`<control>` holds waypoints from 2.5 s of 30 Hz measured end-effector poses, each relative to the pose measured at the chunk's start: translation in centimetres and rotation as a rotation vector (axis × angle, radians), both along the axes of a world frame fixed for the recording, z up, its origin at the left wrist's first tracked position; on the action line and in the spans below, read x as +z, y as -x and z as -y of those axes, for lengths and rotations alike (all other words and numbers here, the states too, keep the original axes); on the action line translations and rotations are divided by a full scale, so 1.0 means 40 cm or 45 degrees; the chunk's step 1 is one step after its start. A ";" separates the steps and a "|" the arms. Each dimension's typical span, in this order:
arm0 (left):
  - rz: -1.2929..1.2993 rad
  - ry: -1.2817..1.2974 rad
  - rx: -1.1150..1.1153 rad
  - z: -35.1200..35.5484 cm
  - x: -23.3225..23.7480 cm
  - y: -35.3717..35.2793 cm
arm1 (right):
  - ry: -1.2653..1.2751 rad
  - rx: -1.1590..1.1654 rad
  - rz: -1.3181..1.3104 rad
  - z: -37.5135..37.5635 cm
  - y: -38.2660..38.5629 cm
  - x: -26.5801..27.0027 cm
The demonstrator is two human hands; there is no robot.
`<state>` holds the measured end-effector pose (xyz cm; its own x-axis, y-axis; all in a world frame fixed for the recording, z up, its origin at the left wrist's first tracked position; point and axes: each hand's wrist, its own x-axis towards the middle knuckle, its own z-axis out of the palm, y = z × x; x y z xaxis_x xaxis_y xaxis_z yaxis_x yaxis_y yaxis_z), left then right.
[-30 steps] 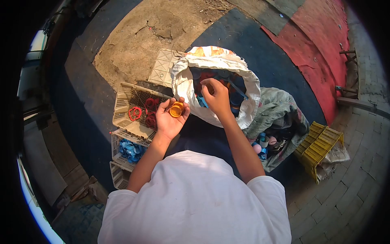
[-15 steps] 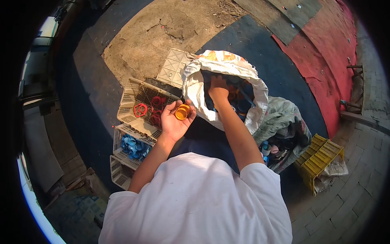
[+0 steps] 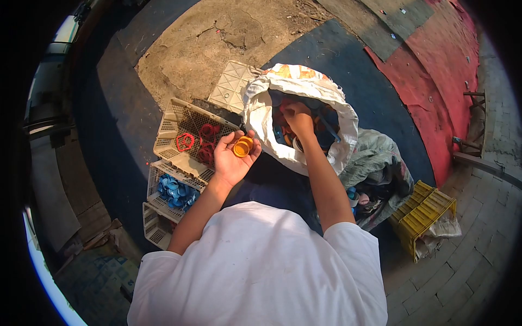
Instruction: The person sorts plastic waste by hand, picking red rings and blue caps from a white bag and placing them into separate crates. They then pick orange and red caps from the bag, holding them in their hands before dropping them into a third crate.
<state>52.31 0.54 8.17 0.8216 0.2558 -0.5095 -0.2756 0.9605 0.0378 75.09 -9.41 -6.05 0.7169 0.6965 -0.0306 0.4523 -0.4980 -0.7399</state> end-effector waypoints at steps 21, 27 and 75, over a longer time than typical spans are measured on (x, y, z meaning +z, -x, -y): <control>-0.018 -0.046 -0.063 0.002 -0.002 -0.029 | -0.524 -0.672 -1.187 0.171 0.034 0.150; 0.004 -0.018 -0.039 -0.002 0.001 -0.027 | -0.417 -0.435 -0.796 0.108 0.036 0.131; 0.104 -0.104 -0.210 0.038 0.041 -0.113 | -0.514 0.317 0.204 0.109 0.245 0.423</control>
